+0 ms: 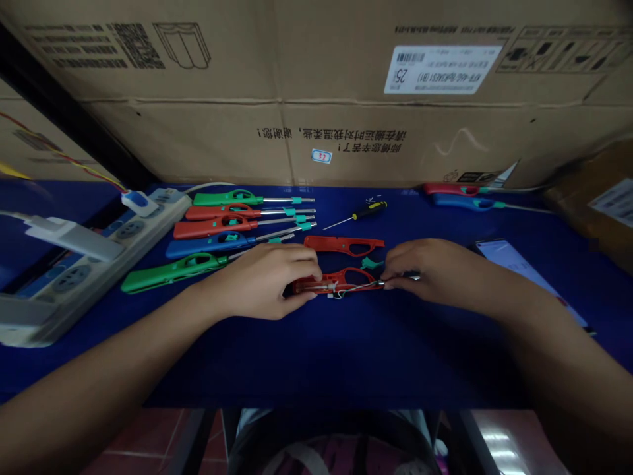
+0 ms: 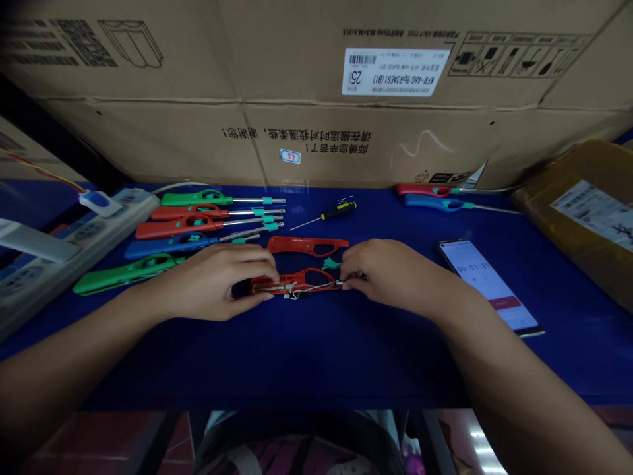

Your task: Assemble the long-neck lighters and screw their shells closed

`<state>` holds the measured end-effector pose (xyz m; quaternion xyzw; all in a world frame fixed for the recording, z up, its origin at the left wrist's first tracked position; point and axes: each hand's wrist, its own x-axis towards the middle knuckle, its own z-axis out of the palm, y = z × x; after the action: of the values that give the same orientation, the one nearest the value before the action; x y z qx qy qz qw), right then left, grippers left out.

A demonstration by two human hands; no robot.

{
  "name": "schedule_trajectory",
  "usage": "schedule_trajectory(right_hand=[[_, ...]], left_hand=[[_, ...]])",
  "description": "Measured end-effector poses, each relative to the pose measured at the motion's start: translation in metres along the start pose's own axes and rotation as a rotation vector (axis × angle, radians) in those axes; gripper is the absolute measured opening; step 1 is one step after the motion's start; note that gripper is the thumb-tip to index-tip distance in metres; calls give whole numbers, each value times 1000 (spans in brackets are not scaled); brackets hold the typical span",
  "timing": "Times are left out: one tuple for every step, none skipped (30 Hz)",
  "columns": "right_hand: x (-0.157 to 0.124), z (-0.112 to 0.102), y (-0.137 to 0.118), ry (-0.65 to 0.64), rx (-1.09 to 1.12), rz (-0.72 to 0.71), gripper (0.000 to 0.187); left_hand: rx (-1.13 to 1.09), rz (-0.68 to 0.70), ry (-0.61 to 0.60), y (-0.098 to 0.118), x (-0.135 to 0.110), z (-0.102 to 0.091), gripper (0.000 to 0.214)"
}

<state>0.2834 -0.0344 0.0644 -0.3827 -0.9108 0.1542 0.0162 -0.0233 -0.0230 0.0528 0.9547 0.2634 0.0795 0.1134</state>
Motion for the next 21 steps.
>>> schedule_trajectory(right_hand=[[0, 0, -1, 4, -4, -4, 13], [0, 1, -1, 6, -9, -7, 13], [0, 1, -2, 6, -15, -9, 13], [1, 1, -2, 7, -19, -10, 13], [1, 0, -3, 6, -20, -11, 14], [1, 0, -3, 4, -19, -11, 14], [1, 0, -3, 0, -18, -11, 14], [1, 0, -4, -1, -18, -9, 14], [1, 1, -4, -3, -17, -4, 14], [1, 1, -4, -4, -15, 4, 14], [1, 1, -3, -4, -10, 15, 14], [0, 1, -3, -3, -1, 26, 14], [0, 0, -4, -3, 13, 36, 15], [-1, 0, -4, -8, 30, 45, 15], [-1, -1, -4, -16, 52, 54, 15], [-2, -3, -5, -24, 76, 58, 15], [-2, -4, -5, -32, 101, 59, 14], [-2, -5, -5, -37, 122, 58, 14], [-3, -6, -5, -41, 138, 56, 14], [-3, -6, -5, -42, 148, 53, 14], [-3, -6, -5, -41, 151, 49, 15]], left_hand=[[-2, 2, 1, 0, 0, 0, 12], [-2, 4, 2, -1, 0, 0, 12], [-2, 6, 2, -1, 0, 0, 12], [-3, 6, 2, -1, 0, 0, 12], [-4, 7, 4, -2, 0, 0, 12], [-9, 7, 6, -2, 0, 0, 11], [-15, 7, 8, -2, 0, 1, 11], [-21, 7, 9, -2, 0, 1, 10], [-27, 6, 10, -2, 0, 1, 10], [-31, 4, 10, -2, 0, 1, 9], [-34, 4, 9, -2, 0, 1, 9], [-35, 3, 8, -2, 0, 1, 9], [-34, 3, 8, -2, 0, 1, 9], [-31, 3, 7, -2, 1, 0, 9], [-28, 4, 7, -2, 1, 0, 9], [-24, 5, 7, -2, 1, 0, 9], [-20, 6, 7, -2, 1, 1, 9], [-15, 5, 6, -3, 1, 1, 9], [-10, 5, 5, -3, 1, 1, 9], [-5, 5, 5, -3, 0, 1, 9], [1, 5, 5, -3, 0, 1, 9]])
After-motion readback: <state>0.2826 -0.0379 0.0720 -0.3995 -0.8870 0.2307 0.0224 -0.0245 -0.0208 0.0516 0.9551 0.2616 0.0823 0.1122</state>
